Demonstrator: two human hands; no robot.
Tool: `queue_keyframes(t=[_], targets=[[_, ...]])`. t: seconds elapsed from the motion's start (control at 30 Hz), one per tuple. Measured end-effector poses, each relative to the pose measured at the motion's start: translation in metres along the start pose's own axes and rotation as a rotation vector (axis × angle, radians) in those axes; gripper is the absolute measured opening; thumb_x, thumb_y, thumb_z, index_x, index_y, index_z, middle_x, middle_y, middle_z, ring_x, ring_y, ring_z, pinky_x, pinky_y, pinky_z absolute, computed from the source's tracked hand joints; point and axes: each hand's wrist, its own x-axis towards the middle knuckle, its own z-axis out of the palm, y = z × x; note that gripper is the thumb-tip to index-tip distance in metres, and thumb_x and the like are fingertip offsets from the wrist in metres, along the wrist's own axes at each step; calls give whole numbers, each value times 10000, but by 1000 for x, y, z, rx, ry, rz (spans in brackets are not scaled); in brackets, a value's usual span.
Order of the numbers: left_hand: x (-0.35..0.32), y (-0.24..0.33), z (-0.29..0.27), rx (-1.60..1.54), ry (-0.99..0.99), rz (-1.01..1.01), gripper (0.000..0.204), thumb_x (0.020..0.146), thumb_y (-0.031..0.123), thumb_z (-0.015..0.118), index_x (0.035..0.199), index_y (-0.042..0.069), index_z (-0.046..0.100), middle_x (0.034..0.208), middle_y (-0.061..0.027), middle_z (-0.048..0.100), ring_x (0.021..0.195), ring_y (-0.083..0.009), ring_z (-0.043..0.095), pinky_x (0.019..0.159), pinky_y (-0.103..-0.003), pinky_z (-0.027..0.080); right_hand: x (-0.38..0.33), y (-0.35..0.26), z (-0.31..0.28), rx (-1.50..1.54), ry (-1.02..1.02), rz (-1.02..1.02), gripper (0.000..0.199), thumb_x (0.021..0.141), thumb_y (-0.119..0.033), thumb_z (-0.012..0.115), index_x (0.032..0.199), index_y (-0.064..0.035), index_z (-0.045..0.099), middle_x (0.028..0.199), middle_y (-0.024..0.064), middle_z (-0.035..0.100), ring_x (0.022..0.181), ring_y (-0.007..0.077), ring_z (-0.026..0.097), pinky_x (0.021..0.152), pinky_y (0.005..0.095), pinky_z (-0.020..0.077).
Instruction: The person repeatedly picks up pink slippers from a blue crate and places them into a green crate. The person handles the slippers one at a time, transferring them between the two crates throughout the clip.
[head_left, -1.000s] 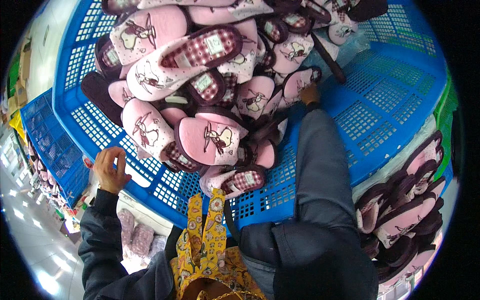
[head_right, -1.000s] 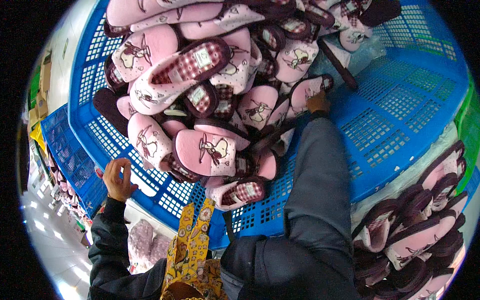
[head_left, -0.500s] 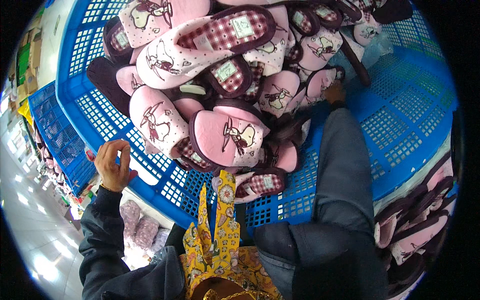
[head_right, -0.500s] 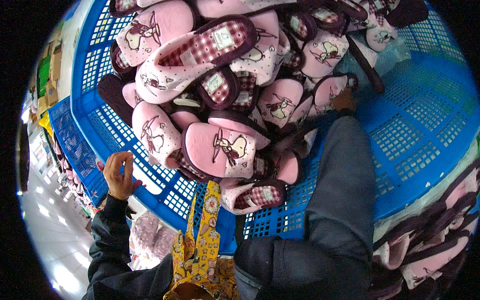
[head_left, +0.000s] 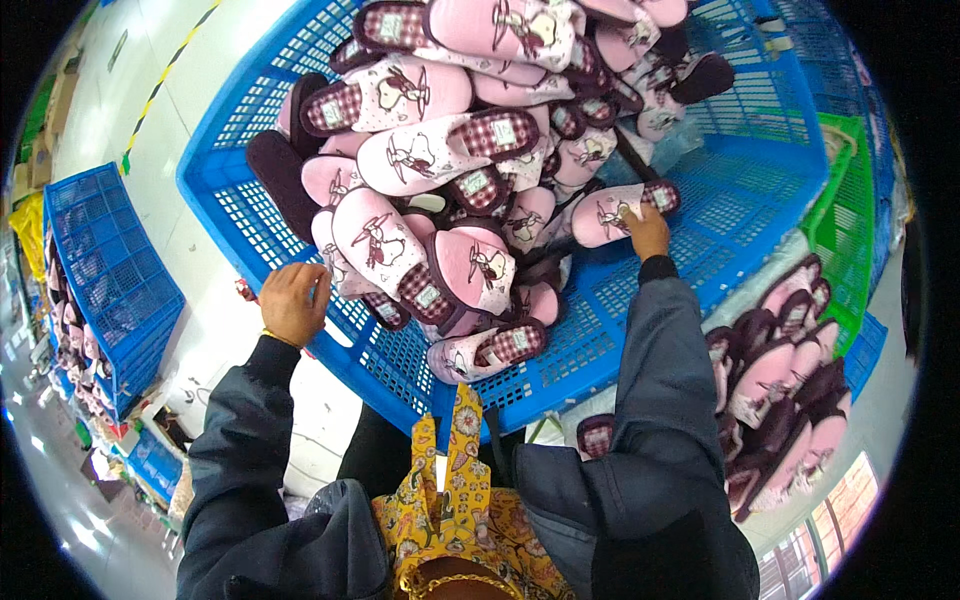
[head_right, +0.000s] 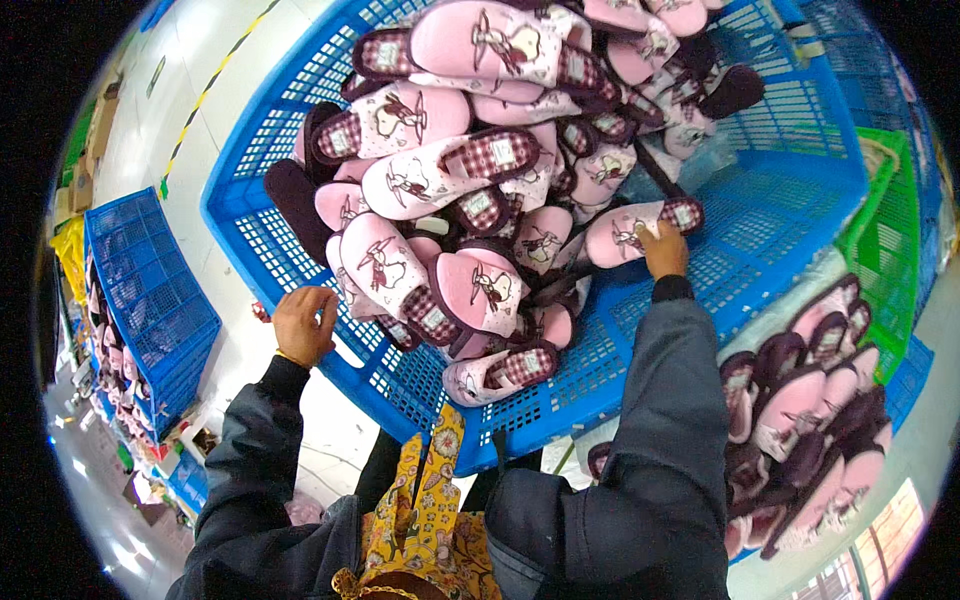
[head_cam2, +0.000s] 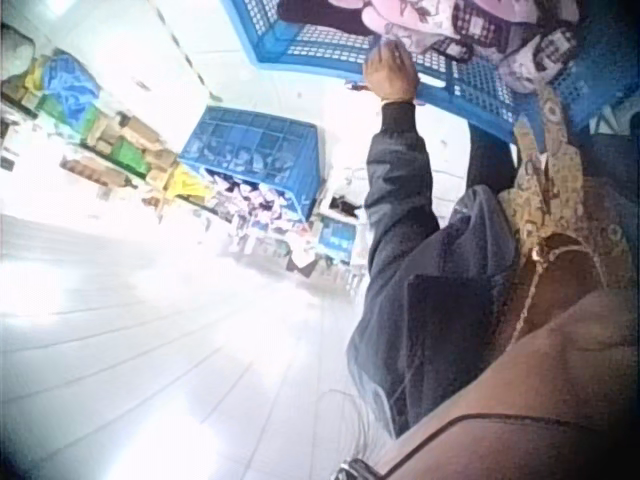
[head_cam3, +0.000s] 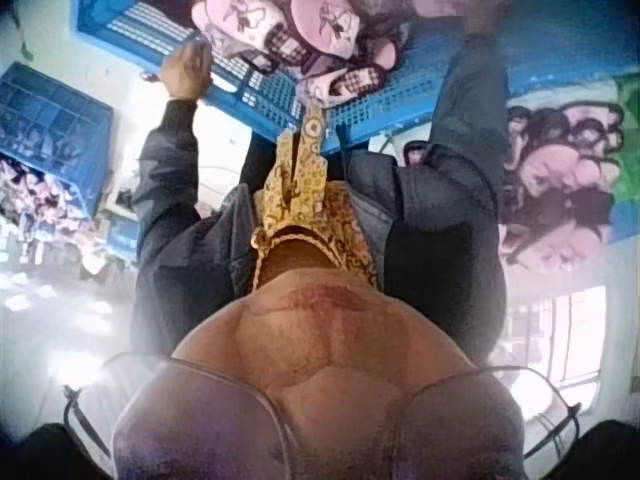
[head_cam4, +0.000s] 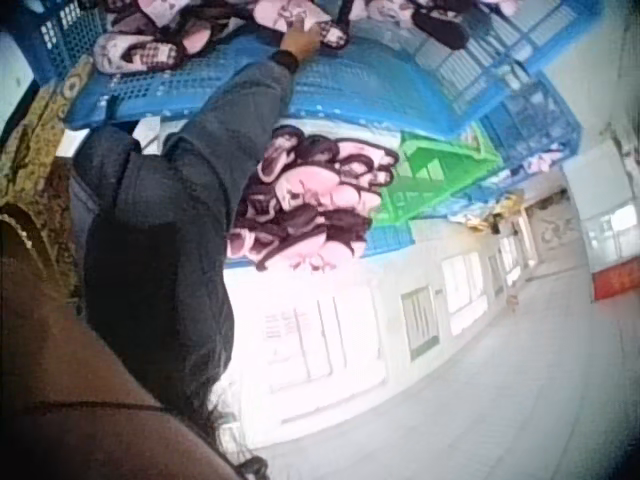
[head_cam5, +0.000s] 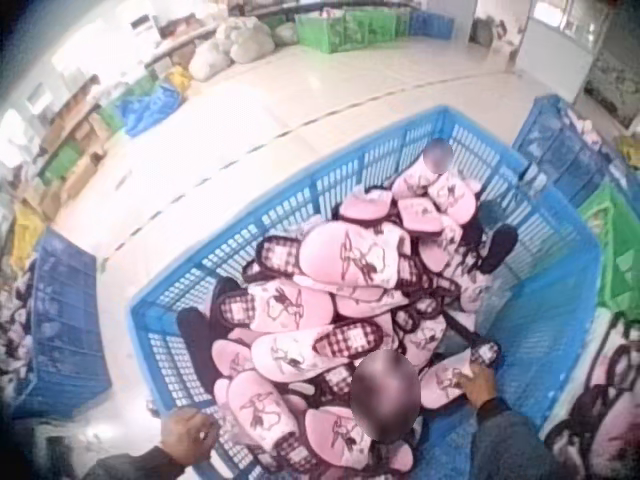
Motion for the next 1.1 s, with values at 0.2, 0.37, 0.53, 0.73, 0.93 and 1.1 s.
queue_keyframes(t=[0.2,0.37,0.53,0.73,0.93,1.1], targets=[[-4,-5,4,-23,67,21,84,796,174,642,798,93,621,732,-50,601,708,-235,594,642,-371,435,-80,-174,-93,908,118,-73,245,909,-249,622,1001,-22,612,851,-23,600,754,50,483,658,245,426],[-5,-7,3,-24,49,-9,102,793,187,635,752,102,597,700,-46,579,691,-232,587,634,-371,434,-77,-333,-90,1018,174,-458,197,897,-179,637,999,-19,585,869,40,630,744,94,538,648,275,458],[-4,-11,4,-57,61,33,111,785,183,634,734,103,577,699,-51,572,685,-235,584,629,-371,435,-31,-355,-14,442,143,-602,251,793,-133,678,981,-13,561,934,142,608,882,268,564,777,367,448],[-8,-13,-2,-91,56,15,114,793,195,636,747,103,585,708,-50,572,695,-233,580,626,-367,420,-57,-363,-4,90,520,-534,421,709,-156,727,1072,-29,556,942,148,572,890,352,520,781,461,424],[-7,-11,0,-73,34,38,129,798,212,627,737,110,578,706,-51,574,691,-247,577,633,-380,422,-59,-361,38,385,309,-219,494,737,-158,661,1196,-62,504,970,208,630,919,406,581,770,479,459],[-7,-13,0,-49,42,36,131,804,229,610,745,117,578,725,-70,596,705,-285,588,655,-423,434,-66,-371,24,601,229,-220,311,751,-119,644,1041,-41,561,866,218,649,825,401,626,703,469,487]])
